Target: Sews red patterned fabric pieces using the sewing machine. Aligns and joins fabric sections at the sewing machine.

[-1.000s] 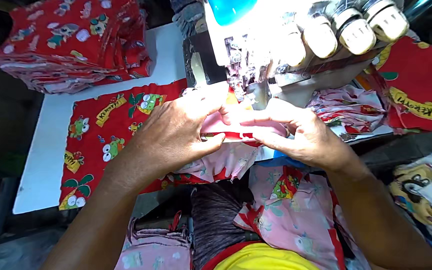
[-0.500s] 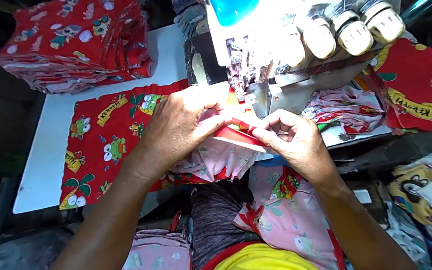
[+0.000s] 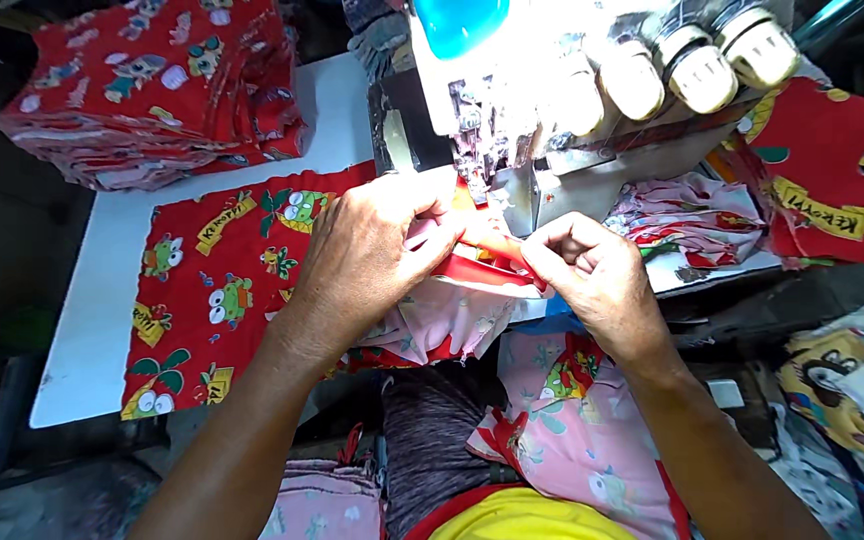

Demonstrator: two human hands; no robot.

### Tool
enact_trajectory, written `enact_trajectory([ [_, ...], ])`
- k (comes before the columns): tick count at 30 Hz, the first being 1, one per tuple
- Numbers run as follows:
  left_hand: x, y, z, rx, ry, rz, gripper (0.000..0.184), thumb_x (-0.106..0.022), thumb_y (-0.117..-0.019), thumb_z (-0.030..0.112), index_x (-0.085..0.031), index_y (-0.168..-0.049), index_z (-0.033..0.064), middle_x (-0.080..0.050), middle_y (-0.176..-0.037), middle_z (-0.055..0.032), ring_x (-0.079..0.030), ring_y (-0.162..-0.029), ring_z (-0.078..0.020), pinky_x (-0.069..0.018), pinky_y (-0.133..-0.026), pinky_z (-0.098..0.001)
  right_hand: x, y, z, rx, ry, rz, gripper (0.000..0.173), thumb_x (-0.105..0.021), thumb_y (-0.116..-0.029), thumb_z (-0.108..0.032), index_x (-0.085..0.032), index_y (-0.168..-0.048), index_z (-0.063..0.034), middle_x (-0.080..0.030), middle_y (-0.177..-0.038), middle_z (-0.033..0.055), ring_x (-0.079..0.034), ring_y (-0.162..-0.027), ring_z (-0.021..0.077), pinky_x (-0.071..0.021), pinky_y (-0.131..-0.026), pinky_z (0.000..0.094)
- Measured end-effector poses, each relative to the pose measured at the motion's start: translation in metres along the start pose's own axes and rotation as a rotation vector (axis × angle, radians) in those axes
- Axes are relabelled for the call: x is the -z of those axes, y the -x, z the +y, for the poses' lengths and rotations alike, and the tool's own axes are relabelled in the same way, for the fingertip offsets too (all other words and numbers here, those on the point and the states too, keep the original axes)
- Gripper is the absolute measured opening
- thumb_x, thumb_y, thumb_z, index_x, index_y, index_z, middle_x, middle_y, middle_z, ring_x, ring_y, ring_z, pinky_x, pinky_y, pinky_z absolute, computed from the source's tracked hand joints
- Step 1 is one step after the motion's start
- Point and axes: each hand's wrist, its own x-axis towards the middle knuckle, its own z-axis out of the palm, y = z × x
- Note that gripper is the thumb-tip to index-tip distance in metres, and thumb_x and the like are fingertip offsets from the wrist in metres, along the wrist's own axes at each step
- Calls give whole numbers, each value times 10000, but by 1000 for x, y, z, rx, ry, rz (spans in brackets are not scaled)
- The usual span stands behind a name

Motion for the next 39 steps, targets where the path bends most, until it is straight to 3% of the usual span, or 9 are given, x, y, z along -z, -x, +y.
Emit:
enact_trajectory([
  [19, -4, 3, 3, 111, 83, -6, 227, -586, -981, 350, -695, -932, 157, -629, -866, -7, -615, -834, -145, -453, -704, -366, -2, -3, 4, 47, 43, 40, 93, -706, -945, -106, -614, -953, -112, -603, -719, -27, -532, -523, 11, -423, -437, 132],
  [23, 4, -4, 3, 75, 153, -69, 136, -592, -983, 235, -699, -1031, 167, -653, -920, 18, -611, -867, -87, -475, -779, -290, 0, 0, -2, 41, 13, 14, 219, -690, -953, -60, -605, -1152, -94, -665, -843, -2, -620, -637, 35, -509, -526, 153],
  [26, 21, -14, 9, 4, -4, -97, 184, -676, -961, 204, -735, -1088, 84, -644, -920, -94, -635, -852, -240, -495, -745, -425, -4, 17, -8, -66, -43, 12, 303, -715, -922, -43, -662, -1214, -103, -716, -881, -14, -687, -692, 61, -591, -604, 201],
  [28, 32, -20, 19, -30, -125, -62, 185, -708, -939, 266, -740, -946, 84, -615, -853, -107, -625, -798, -284, -452, -660, -465, -16, 31, -5, -165, -223, -5, 312, -736, -886, 3, -681, -1187, -51, -736, -875, 37, -731, -688, 130, -650, -640, 278],
  [31, 26, -24, 27, -48, -170, 48, 303, -729, -908, 386, -693, -829, 96, -594, -809, -97, -618, -762, -282, -416, -619, -457, -38, 43, 4, -170, -306, 67, 203, -757, -877, -20, -706, -1073, -18, -719, -872, 32, -711, -736, 93, -626, -686, 237],
  [34, -4, -21, 22, 57, 151, 207, 228, -745, -903, 318, -722, -842, 100, -609, -923, -56, -577, -896, -148, -427, -783, -313, -49, 38, 18, -54, -187, 213, 74, -767, -888, -104, -768, -960, -84, -668, -1011, -5, -636, -924, 50, -547, -768, 183],
  [36, -27, -17, 17, 153, 349, 296, 157, -708, -945, 274, -716, -909, 121, -622, -1010, -5, -586, -923, -36, -466, -810, -189, -48, 35, 25, -14, -145, 242, 72, -766, -902, -138, -781, -963, -104, -632, -1193, 7, -603, -1107, 71, -544, -873, 188],
  [38, -37, -15, 16, 211, 382, 329, 162, -664, -980, 257, -727, -967, 108, -657, -1026, -9, -601, -941, -34, -469, -835, -195, -44, 35, 27, -23, -161, 209, 78, -742, -919, -144, -785, -971, -105, -628, -1286, 25, -598, -1174, 95, -547, -907, 207],
  [39, -36, -16, 17, 222, 359, 318, 168, -644, -993, 250, -723, -978, 103, -658, -1010, -10, -598, -936, -36, -463, -834, -196, -41, 36, 26, -36, -187, 186, 76, -735, -922, -136, -785, -965, -98, -641, -1282, 32, -623, -1138, 92, -562, -880, 204],
])
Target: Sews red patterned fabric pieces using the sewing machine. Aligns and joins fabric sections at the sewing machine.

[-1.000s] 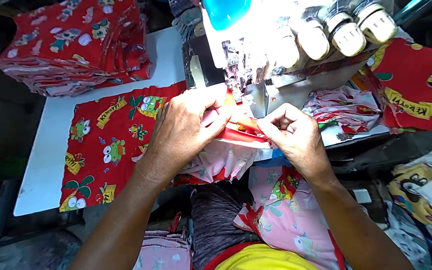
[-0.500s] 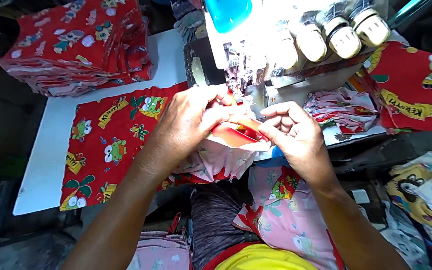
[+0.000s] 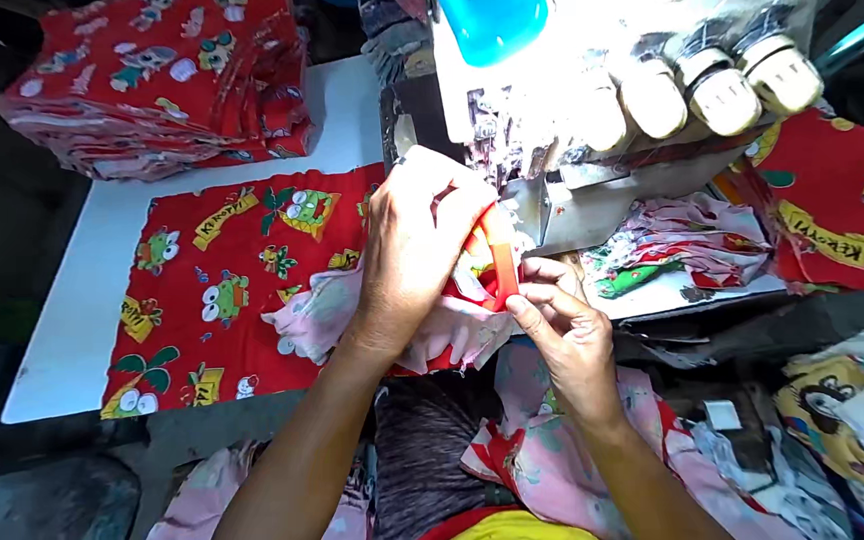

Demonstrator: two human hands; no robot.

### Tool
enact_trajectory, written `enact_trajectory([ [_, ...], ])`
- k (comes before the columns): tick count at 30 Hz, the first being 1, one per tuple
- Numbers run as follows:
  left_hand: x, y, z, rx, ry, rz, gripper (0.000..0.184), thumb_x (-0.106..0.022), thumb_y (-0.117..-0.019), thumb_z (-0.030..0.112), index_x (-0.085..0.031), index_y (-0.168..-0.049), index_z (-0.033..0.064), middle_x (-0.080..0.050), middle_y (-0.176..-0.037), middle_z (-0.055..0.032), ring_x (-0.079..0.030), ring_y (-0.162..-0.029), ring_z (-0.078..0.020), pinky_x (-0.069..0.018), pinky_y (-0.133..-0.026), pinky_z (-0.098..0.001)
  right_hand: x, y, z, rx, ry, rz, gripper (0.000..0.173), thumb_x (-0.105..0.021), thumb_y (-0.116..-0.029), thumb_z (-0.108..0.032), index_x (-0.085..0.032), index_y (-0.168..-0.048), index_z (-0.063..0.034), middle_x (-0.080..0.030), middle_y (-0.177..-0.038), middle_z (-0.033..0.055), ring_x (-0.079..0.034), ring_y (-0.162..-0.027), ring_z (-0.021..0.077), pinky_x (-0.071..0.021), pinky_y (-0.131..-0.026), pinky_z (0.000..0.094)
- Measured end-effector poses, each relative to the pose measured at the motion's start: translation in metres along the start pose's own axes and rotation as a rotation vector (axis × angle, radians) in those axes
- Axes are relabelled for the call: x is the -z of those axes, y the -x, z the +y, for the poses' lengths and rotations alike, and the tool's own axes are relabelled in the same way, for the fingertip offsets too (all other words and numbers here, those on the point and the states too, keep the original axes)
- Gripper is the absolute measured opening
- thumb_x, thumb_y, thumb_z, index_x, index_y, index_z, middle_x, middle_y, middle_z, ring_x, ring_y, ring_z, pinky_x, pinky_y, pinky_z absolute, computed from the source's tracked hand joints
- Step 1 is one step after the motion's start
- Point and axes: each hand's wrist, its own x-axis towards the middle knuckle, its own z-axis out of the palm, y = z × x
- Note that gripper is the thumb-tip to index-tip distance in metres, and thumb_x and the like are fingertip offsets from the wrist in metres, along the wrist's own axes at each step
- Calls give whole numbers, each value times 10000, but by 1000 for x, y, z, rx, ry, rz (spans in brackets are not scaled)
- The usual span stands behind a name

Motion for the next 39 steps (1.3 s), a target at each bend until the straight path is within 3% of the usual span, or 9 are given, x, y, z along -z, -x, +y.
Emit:
enact_trajectory([
  [5, 22, -8, 5, -2, -175, -201, 163, -607, -1000, 241, -721, -981, 127, -680, -943, -2, -625, -897, -62, -470, -800, -251, 6, 5, -7, -74, -165, -91, 77, -730, -909, -75, -788, -931, -28, -701, -1176, 97, -689, -1026, 106, -597, -856, 216],
  [10, 35, -22, -1, -55, -222, -350, 191, -597, -988, 307, -725, -949, 171, -657, -912, 48, -603, -875, -15, -445, -775, -224, 7, 5, -8, -60, -223, -98, 53, -748, -892, -58, -787, -916, -31, -740, -978, 45, -692, -938, 72, -589, -825, 203],
  [17, 25, -21, -2, -18, -245, -261, 192, -592, -994, 301, -706, -944, 154, -634, -908, 9, -606, -882, -86, -442, -773, -306, 5, 2, -9, -68, -319, -54, 51, -745, -885, -47, -719, -903, -87, -715, -907, -10, -687, -847, 45, -594, -787, 203],
  [24, 6, -11, -14, -58, -263, -79, 216, -615, -1009, 310, -707, -959, 121, -628, -1017, -58, -596, -957, -171, -428, -787, -351, 5, -2, -14, -39, -193, -71, 314, -691, -931, -24, -578, -1211, -112, -732, -931, -6, -705, -832, 48, -589, -801, 200],
  [29, 17, -18, -25, -133, -191, -187, 213, -638, -995, 287, -713, -952, 92, -626, -987, -70, -588, -924, -159, -434, -809, -331, 3, 2, -16, 7, -102, -85, 337, -679, -943, -34, -552, -1250, -95, -725, -954, -10, -706, -860, 50, -592, -825, 206],
  [31, 19, -18, -18, -115, -206, -218, 190, -640, -989, 261, -706, -948, 87, -604, -984, -71, -575, -935, -157, -431, -824, -308, 4, 0, -15, 71, 25, -122, 401, -661, -963, -70, -521, -1338, -93, -717, -960, -6, -701, -871, 46, -592, -825, 208],
  [34, 16, -16, -10, -30, -215, -181, 175, -624, -969, 252, -699, -1004, 97, -609, -1049, -72, -576, -982, -147, -432, -851, -293, 9, -10, -16, 173, 319, -231, 533, -610, -987, -125, -485, -1505, -108, -687, -947, 11, -661, -812, 53, -577, -766, 226],
  [37, 14, -12, -4, 48, -222, -152, 337, -605, -982, 265, -615, -1237, 44, -629, -1099, -91, -570, -946, -158, -443, -831, -312, 15, -24, -26, 225, 522, -345, 473, -574, -984, -150, -582, -1453, -99, -724, -923, 27, -639, -740, 76, -536, -668, 247],
  [39, 11, -10, -1, 95, -207, -142, 464, -592, -991, 257, -524, -1391, 32, -624, -1010, -56, -569, -879, -141, -457, -801, -304, 19, -32, -32, 155, 523, -431, 510, -557, -982, -178, -551, -1489, -124, -721, -900, 8, -606, -712, 56, -503, -642, 231],
])
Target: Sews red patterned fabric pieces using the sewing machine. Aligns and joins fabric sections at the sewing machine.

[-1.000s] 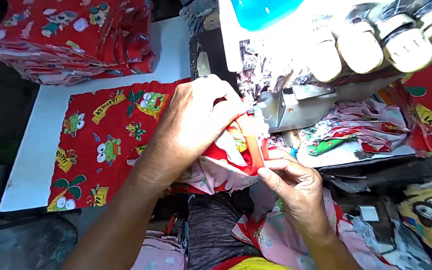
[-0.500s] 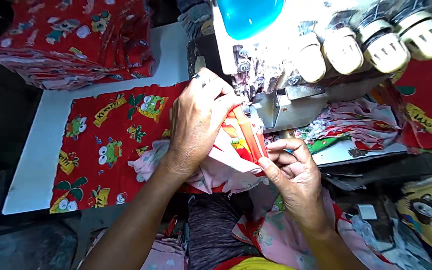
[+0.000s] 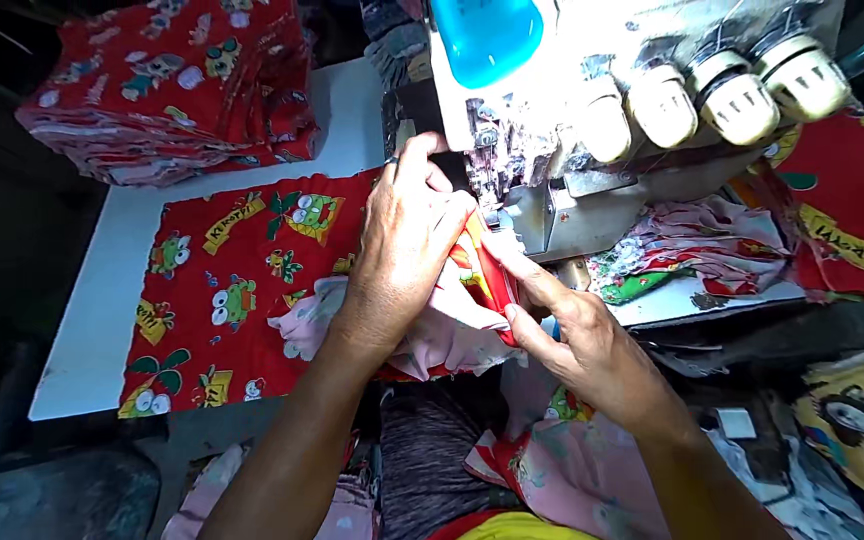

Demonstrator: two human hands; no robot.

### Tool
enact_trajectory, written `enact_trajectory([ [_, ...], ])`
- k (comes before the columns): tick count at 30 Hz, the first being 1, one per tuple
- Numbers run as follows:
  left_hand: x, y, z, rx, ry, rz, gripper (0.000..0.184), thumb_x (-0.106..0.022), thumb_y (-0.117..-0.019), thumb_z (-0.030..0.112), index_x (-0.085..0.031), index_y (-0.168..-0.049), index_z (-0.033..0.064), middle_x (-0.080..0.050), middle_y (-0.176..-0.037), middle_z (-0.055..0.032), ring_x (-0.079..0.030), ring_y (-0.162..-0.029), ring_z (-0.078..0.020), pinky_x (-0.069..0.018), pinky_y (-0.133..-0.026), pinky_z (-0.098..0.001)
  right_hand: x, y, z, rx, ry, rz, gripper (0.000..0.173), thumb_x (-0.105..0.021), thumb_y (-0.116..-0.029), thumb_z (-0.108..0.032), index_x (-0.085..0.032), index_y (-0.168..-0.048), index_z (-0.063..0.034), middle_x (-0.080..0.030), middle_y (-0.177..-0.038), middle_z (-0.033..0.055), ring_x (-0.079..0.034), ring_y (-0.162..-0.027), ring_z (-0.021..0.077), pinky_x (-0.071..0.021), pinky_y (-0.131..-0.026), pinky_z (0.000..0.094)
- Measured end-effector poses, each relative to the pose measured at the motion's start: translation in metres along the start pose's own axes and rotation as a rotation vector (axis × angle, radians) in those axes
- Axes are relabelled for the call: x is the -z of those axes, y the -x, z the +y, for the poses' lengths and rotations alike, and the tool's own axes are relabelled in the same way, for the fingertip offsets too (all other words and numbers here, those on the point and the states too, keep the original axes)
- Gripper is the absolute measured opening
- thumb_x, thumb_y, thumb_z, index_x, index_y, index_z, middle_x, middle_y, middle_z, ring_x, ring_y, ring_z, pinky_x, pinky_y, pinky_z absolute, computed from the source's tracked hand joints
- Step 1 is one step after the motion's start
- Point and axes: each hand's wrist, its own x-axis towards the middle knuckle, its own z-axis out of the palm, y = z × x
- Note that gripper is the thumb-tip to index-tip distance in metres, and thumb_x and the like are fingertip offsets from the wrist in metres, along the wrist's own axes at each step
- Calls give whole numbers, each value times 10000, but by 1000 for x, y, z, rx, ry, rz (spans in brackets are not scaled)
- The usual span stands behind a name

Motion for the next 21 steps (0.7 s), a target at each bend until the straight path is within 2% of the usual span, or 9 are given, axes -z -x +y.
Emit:
enact_trajectory([
  [2, -4, -2, 2, 8, 12, 9, 541, -576, -1009, 219, -439, -1484, 0, -609, -944, -51, -560, -834, -142, -463, -785, -303, 6, -3, 1, -64, -140, -69, 592, -570, -976, -171, -460, -1557, -158, -643, -802, -34, -567, -668, 17, -484, -606, 181],
  [3, -6, -6, 2, 4, 11, 17, 542, -575, -1008, 184, -422, -1487, -19, -610, -939, -67, -564, -836, -152, -464, -791, -311, 7, -4, -1, -103, -220, -68, 605, -581, -976, -156, -444, -1565, -166, -610, -774, -51, -560, -666, 5, -483, -605, 163],
  [4, -7, -12, 2, 5, 6, 17, 528, -565, -1002, 154, -419, -1476, -29, -622, -972, -94, -583, -877, -164, -471, -824, -321, 6, -4, -3, -129, -280, -24, 586, -590, -977, -143, -465, -1549, -159, -606, -765, -57, -560, -657, -2, -481, -596, 151],
  [6, -7, -24, 0, 1, -11, 5, 590, -561, -982, 126, -378, -1513, -53, -669, -1186, -188, -643, -1085, -210, -481, -968, -342, -1, -4, -7, -132, -337, 131, 503, -599, -973, -105, -556, -1473, -136, -637, -762, -55, -570, -629, -7, -478, -564, 137],
  [7, -8, -30, -3, -17, -20, 6, 605, -565, -980, 128, -366, -1517, -68, -662, -1244, -210, -643, -1143, -221, -472, -1002, -341, -5, -4, -9, -119, -344, 197, 449, -602, -973, -84, -603, -1419, -126, -665, -805, -44, -591, -647, -5, -496, -577, 136],
  [9, -10, -38, -7, -53, -45, 21, 603, -573, -966, 126, -385, -1497, -89, -657, -1264, -226, -638, -1188, -237, -458, -1032, -348, -12, -4, -11, -91, -319, 298, 322, -609, -977, -64, -692, -1286, -95, -732, -956, -16, -648, -735, -12, -538, -639, 134],
  [11, -11, -42, -6, -60, -56, 21, 603, -585, -957, 122, -398, -1483, -106, -646, -1282, -245, -619, -1227, -262, -432, -1062, -367, -17, -5, -12, -84, -300, 347, 271, -608, -981, -61, -722, -1226, -67, -747, -1017, 7, -668, -774, -15, -552, -671, 131],
  [17, -11, -48, -5, -49, -41, 24, 597, -588, -942, 97, -411, -1474, -106, -646, -1279, -243, -614, -1232, -256, -419, -1074, -360, -19, -10, -16, -100, -238, 382, 266, -606, -993, -80, -731, -1227, -64, -745, -991, 1, -624, -700, -38, -523, -632, 121],
  [21, -11, -52, -13, -92, 2, 15, 630, -614, -930, 109, -400, -1483, -103, -637, -1300, -238, -607, -1245, -240, -416, -1083, -341, -19, -13, -16, -90, -114, 345, 287, -600, -1012, -127, -721, -1270, -96, -734, -931, 6, -603, -580, 11, -528, -512, 187],
])
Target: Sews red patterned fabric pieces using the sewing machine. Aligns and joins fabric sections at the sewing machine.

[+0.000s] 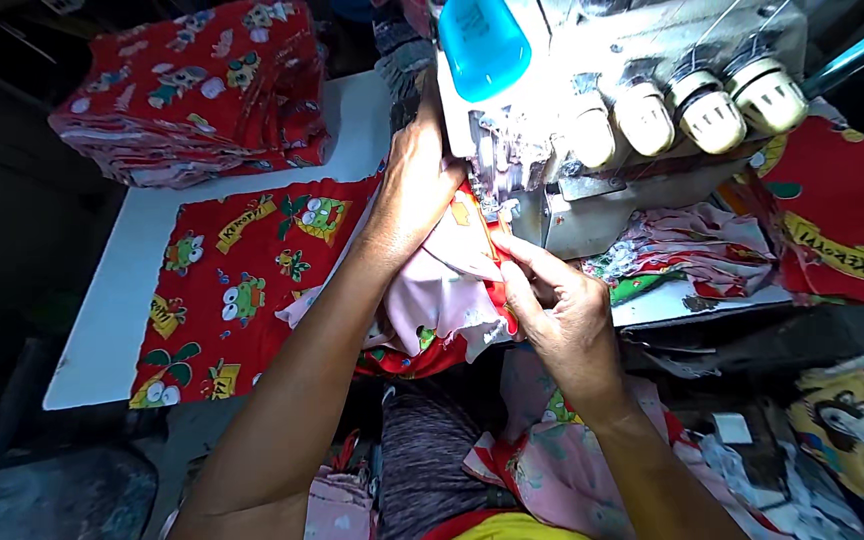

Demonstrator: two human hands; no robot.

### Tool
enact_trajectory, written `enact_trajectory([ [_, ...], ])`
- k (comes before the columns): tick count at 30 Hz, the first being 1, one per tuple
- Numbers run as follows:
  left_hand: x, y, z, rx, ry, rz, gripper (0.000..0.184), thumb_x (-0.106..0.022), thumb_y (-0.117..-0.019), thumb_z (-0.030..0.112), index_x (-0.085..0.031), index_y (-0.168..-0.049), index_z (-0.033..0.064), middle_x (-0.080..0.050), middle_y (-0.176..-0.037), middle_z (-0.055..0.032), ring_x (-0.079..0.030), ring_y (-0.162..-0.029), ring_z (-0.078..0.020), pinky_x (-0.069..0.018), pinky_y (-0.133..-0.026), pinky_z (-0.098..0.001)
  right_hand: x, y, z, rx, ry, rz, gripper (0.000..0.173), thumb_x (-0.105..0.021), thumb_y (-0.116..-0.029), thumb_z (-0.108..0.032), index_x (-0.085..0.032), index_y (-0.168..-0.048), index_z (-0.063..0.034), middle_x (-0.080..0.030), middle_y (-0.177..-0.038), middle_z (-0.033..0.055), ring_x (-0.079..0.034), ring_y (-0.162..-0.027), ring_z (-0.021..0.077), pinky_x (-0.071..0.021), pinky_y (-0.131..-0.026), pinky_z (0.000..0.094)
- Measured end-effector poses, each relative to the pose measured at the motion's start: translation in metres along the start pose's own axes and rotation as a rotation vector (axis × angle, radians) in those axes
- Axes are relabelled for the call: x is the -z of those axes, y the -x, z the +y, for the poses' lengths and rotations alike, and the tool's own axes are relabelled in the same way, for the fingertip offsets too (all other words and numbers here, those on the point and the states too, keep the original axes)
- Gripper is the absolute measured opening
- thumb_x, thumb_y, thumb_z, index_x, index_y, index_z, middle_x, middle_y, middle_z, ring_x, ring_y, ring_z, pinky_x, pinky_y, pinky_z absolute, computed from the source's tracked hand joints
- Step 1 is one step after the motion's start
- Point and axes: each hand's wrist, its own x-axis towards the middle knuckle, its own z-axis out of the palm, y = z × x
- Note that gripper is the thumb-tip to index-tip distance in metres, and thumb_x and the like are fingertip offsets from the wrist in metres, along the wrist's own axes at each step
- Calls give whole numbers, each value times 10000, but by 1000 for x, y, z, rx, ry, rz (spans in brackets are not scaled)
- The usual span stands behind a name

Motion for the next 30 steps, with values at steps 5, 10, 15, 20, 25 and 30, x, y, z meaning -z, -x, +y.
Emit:
enact_trajectory([
  [5, 2, -4, -12, -54, 25, -10, 653, -629, -939, 152, -389, -1495, -92, -613, -1339, -249, -585, -1284, -265, -403, -1116, -368, 9, -6, -4, 204, 371, -17, 276, -635, -1007, -185, -752, -1255, -158, -621, -863, 37, -584, -669, 142, -452, -551, 304],
  [10, 31, 30, -13, -37, 91, 126, 682, -644, -990, 223, -358, -1562, -13, -628, -1296, -179, -599, -1202, -251, -491, -1003, -358, 20, -29, -23, 495, 429, 0, 166, -649, -987, -90, -780, -1087, -67, -665, -990, 134, -636, -952, 264, -516, -801, 364],
  [15, 70, 92, -10, 16, 193, 240, 373, -575, -1036, 187, -595, -1387, 65, -672, -1151, -64, -653, -975, -91, -549, -799, -240, 4, -50, -36, 578, 583, -184, 143, -678, -967, -130, -721, -1036, -12, -629, -1007, 183, -613, -963, 374, -488, -774, 507],
  [20, 82, 134, -5, 131, 343, 223, 207, -563, -1055, 177, -687, -1175, 64, -693, -851, 60, -635, -688, 32, -522, -600, -126, 10, -44, -38, 500, 368, -245, 220, -612, -1033, -229, -649, -982, -18, -636, -881, 110, -641, -801, 224, -533, -717, 380],
  [25, 60, 116, 13, 244, 592, 53, 163, -560, -1045, 103, -664, -1130, 12, -715, -728, 19, -646, -529, -22, -536, -465, -174, 24, -13, -43, 291, 81, -239, 187, -590, -1031, -181, -653, -1176, -82, -702, -896, -39, -640, -752, -16, -527, -663, 166],
  [30, 33, 79, 24, 308, 729, -22, 301, -671, -948, 44, -654, -1249, 36, -695, -998, -20, -665, -825, -33, -568, -745, -206, 20, 5, -42, 185, -203, -187, 223, -600, -1007, -71, -652, -1219, -24, -707, -1003, 6, -673, -857, 6, -574, -773, 170],
])
